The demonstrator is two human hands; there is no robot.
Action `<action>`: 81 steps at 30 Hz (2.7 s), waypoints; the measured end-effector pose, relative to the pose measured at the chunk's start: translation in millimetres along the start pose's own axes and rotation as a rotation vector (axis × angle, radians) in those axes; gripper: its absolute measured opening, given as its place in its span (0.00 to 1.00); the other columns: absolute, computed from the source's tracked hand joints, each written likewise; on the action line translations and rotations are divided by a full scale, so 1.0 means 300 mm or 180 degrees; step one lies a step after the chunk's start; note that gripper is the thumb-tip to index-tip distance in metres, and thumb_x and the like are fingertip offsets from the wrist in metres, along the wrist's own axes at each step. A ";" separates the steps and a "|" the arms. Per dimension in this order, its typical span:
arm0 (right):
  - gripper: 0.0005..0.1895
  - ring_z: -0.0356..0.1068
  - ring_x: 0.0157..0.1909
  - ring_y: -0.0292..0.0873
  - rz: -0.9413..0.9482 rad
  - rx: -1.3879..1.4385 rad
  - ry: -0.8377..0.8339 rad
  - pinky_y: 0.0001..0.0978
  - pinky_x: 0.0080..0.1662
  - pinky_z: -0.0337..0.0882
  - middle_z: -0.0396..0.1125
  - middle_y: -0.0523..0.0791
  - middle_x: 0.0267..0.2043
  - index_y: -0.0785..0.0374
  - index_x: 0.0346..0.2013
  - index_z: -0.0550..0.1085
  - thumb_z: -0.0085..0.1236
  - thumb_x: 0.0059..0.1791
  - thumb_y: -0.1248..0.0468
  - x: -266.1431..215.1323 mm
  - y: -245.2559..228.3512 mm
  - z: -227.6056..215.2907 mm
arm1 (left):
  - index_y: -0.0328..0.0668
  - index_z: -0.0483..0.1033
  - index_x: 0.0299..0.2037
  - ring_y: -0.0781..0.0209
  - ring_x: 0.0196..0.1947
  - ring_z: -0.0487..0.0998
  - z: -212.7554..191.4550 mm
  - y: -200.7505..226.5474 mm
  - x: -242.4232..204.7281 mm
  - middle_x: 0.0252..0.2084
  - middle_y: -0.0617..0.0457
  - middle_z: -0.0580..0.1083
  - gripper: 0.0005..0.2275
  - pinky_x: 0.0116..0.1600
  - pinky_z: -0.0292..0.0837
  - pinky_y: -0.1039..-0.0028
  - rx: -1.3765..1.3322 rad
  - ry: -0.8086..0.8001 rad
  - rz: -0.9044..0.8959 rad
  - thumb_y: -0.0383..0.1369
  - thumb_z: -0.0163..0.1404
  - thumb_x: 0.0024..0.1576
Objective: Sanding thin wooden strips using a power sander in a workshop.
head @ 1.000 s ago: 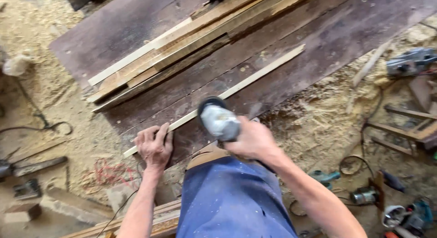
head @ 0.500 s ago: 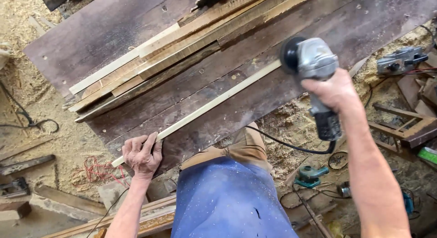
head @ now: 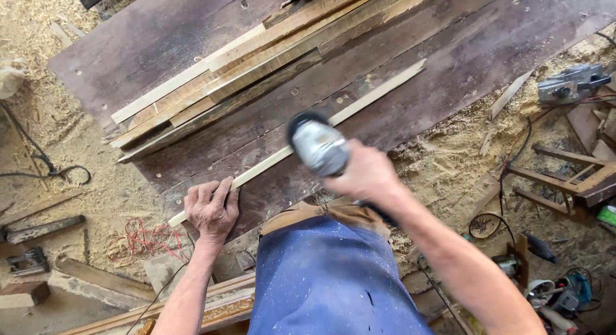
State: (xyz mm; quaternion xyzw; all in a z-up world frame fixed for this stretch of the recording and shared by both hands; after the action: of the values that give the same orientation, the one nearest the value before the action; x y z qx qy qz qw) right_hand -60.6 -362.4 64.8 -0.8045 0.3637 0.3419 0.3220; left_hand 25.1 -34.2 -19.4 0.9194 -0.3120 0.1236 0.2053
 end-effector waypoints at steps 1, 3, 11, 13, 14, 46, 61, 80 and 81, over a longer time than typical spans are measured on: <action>0.40 0.77 0.46 0.58 -0.0141 -0.0214 -0.0114 0.53 0.47 0.78 0.76 0.56 0.39 0.63 0.44 0.75 0.70 0.31 0.37 -0.019 -0.033 0.054 | 0.62 0.84 0.44 0.56 0.38 0.76 -0.006 0.007 0.012 0.37 0.61 0.72 0.08 0.41 0.68 0.67 -0.0015 -0.0044 0.0063 0.44 0.59 0.58; 0.40 0.78 0.44 0.57 -0.0271 -0.0415 -0.0185 0.50 0.45 0.80 0.76 0.55 0.38 0.61 0.45 0.74 0.69 0.32 0.36 -0.044 -0.056 0.156 | 0.60 0.83 0.45 0.53 0.39 0.76 -0.016 0.007 0.039 0.37 0.59 0.71 0.08 0.40 0.68 0.66 -0.0048 -0.0061 0.0158 0.43 0.58 0.59; 0.43 0.76 0.48 0.60 -0.0424 -0.0461 -0.0400 0.52 0.50 0.76 0.75 0.56 0.40 0.60 0.44 0.70 0.62 0.31 0.30 -0.094 -0.046 0.191 | 0.58 0.83 0.50 0.53 0.33 0.74 0.016 -0.068 0.009 0.33 0.56 0.67 0.13 0.36 0.69 0.66 -0.0054 -0.0363 0.0569 0.48 0.51 0.63; 0.42 0.76 0.48 0.60 -0.0188 -0.0415 -0.0283 0.53 0.50 0.76 0.75 0.57 0.40 0.61 0.44 0.71 0.65 0.31 0.32 -0.085 0.012 0.098 | 0.59 0.83 0.50 0.54 0.33 0.73 0.014 -0.066 0.006 0.33 0.57 0.67 0.12 0.36 0.68 0.66 -0.0047 -0.0369 0.0563 0.48 0.51 0.63; 0.41 0.76 0.48 0.61 0.0044 -0.0370 -0.0159 0.54 0.50 0.76 0.76 0.58 0.40 0.62 0.44 0.73 0.67 0.31 0.34 -0.081 0.049 0.046 | 0.60 0.83 0.50 0.54 0.33 0.73 0.014 -0.064 0.006 0.33 0.57 0.67 0.12 0.36 0.67 0.66 -0.0038 -0.0370 0.0557 0.47 0.51 0.63; 0.32 0.76 0.50 0.59 0.0454 0.0486 0.0639 0.53 0.52 0.73 0.76 0.56 0.42 0.61 0.46 0.79 0.74 0.33 0.48 0.005 0.353 -0.273 | 0.46 0.82 0.55 0.52 0.32 0.71 -0.003 0.000 0.070 0.34 0.53 0.66 0.16 0.39 0.64 0.62 -0.0004 -0.0171 0.1138 0.43 0.49 0.64; 0.35 0.77 0.47 0.56 0.0134 0.0279 0.0321 0.51 0.49 0.77 0.76 0.53 0.39 0.59 0.45 0.78 0.73 0.31 0.44 -0.013 0.065 -0.069 | 0.44 0.83 0.53 0.51 0.30 0.71 -0.006 0.002 0.083 0.33 0.51 0.67 0.15 0.35 0.65 0.63 -0.0144 -0.0100 0.1158 0.42 0.50 0.63; 0.34 0.76 0.47 0.59 0.0495 0.0394 0.0818 0.52 0.50 0.74 0.76 0.57 0.40 0.63 0.44 0.80 0.73 0.32 0.44 -0.049 0.335 -0.256 | 0.54 0.81 0.54 0.53 0.28 0.72 0.021 -0.081 0.037 0.31 0.52 0.66 0.15 0.32 0.73 0.66 0.0073 -0.0600 0.1168 0.45 0.47 0.64; 0.34 0.76 0.47 0.59 0.0490 0.0393 0.0810 0.52 0.50 0.74 0.76 0.57 0.40 0.63 0.44 0.80 0.73 0.32 0.44 -0.025 0.385 -0.280 | 0.54 0.81 0.54 0.53 0.28 0.72 0.017 -0.080 0.041 0.31 0.52 0.66 0.15 0.32 0.73 0.66 0.0081 -0.0604 0.1163 0.45 0.47 0.64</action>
State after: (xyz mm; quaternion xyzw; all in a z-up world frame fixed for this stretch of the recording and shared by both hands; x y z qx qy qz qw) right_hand -130.8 -485.1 86.7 -0.7897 0.4824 0.2378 0.2951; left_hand 50.1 -25.6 -27.0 0.8575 -0.4899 0.0755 0.1376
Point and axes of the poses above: each hand's wrist, its own x-axis towards the middle knuckle, its own z-axis out of the palm, y = z × x, the point moved 6 cm from there along x, towards the middle knuckle
